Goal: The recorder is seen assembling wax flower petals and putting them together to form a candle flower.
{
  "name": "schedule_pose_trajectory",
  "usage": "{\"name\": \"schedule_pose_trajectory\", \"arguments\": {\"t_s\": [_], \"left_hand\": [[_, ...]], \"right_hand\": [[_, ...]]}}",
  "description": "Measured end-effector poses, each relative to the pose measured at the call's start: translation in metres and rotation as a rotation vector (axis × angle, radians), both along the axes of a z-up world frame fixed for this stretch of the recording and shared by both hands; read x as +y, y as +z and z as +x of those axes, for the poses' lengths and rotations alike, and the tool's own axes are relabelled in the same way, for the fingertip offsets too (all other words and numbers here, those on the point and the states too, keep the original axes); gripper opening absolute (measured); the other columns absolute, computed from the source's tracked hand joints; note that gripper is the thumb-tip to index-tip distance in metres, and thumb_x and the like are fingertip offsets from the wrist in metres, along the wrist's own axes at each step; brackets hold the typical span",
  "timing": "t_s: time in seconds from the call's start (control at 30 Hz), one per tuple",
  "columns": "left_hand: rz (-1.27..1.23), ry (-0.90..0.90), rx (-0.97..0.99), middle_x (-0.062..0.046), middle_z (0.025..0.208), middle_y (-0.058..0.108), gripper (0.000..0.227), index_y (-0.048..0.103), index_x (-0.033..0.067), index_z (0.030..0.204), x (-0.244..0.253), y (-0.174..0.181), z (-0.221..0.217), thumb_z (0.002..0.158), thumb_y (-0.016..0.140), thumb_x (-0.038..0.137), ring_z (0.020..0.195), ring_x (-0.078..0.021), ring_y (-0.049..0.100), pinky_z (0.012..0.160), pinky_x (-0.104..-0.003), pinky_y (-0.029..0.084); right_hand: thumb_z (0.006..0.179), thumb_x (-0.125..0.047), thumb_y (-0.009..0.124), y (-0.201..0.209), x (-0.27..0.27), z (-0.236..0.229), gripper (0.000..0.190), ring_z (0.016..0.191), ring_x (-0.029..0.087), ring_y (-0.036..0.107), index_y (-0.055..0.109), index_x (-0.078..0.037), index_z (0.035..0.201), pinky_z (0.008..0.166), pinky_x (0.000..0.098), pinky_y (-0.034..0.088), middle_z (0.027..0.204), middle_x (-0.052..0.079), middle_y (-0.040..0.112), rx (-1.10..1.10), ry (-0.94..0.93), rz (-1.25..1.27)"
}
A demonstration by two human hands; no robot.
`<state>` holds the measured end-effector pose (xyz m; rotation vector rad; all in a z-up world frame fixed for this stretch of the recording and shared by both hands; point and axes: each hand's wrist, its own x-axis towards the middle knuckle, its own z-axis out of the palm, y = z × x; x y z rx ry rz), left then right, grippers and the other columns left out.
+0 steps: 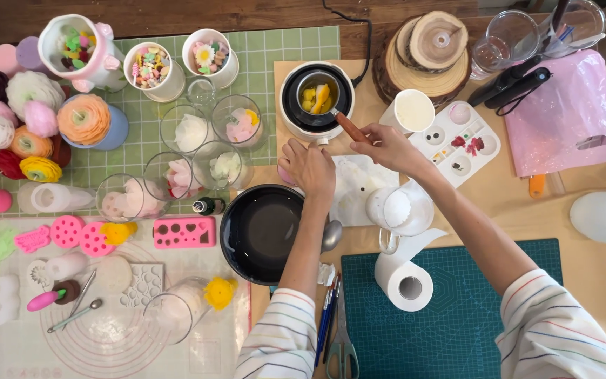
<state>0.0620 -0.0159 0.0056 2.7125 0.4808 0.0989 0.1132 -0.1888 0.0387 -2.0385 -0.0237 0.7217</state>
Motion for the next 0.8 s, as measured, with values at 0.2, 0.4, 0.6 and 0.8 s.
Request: {"name": "schedule_pose_trajectory", "arguments": {"t_s": [0.2, 0.4, 0.6, 0.8], "left_hand": [[0.026, 0.041, -0.059, -0.012, 0.103, 0.055, 0.017, 0.079, 0.0061, 0.086, -0.007, -0.02, 0.004, 0.08, 0.08, 0.021, 0.109, -0.0304, 0.049, 0.087, -0.044, 0.035], [0.034, 0.072, -0.05, -0.012, 0.103, 0.054, 0.023, 0.078, 0.0045, 0.079, -0.008, -0.024, 0.007, 0.081, 0.08, 0.027, 0.108, -0.0307, 0.047, 0.087, -0.044, 0.035], [0.034, 0.1, -0.02, -0.011, 0.101, 0.053, 0.03, 0.078, 0.0056, 0.08, -0.006, -0.027, 0.009, 0.078, 0.084, 0.035, 0.106, -0.0298, 0.048, 0.088, -0.044, 0.035], [0.018, 0.141, 0.003, -0.009, 0.102, 0.054, 0.032, 0.079, 0.0082, 0.08, -0.003, -0.027, 0.013, 0.072, 0.087, 0.039, 0.106, -0.0282, 0.048, 0.088, -0.043, 0.035]], "right_hand": [[0.091, -0.036, 0.073, 0.001, 0.001, 0.0, 0.047, 0.06, 0.012, 0.056, 0.07, 0.001, 0.119, 0.053, 0.0295, 0.045, 0.074, 0.005, 0.065, 0.032, 0.005, -0.009], [0.092, -0.035, 0.072, -0.003, 0.0, 0.001, 0.044, 0.062, 0.01, 0.057, 0.071, 0.001, 0.118, 0.054, 0.0275, 0.047, 0.078, 0.003, 0.069, 0.036, 0.022, 0.021], [0.092, -0.035, 0.072, -0.001, 0.002, 0.0, 0.044, 0.061, 0.01, 0.055, 0.07, 0.001, 0.118, 0.053, 0.0281, 0.045, 0.076, 0.002, 0.067, 0.056, 0.023, 0.008], [0.091, -0.036, 0.072, 0.002, 0.003, 0.0, 0.045, 0.06, 0.01, 0.054, 0.072, 0.0, 0.119, 0.054, 0.0283, 0.044, 0.072, 0.002, 0.063, 0.054, 0.027, -0.01]]}}
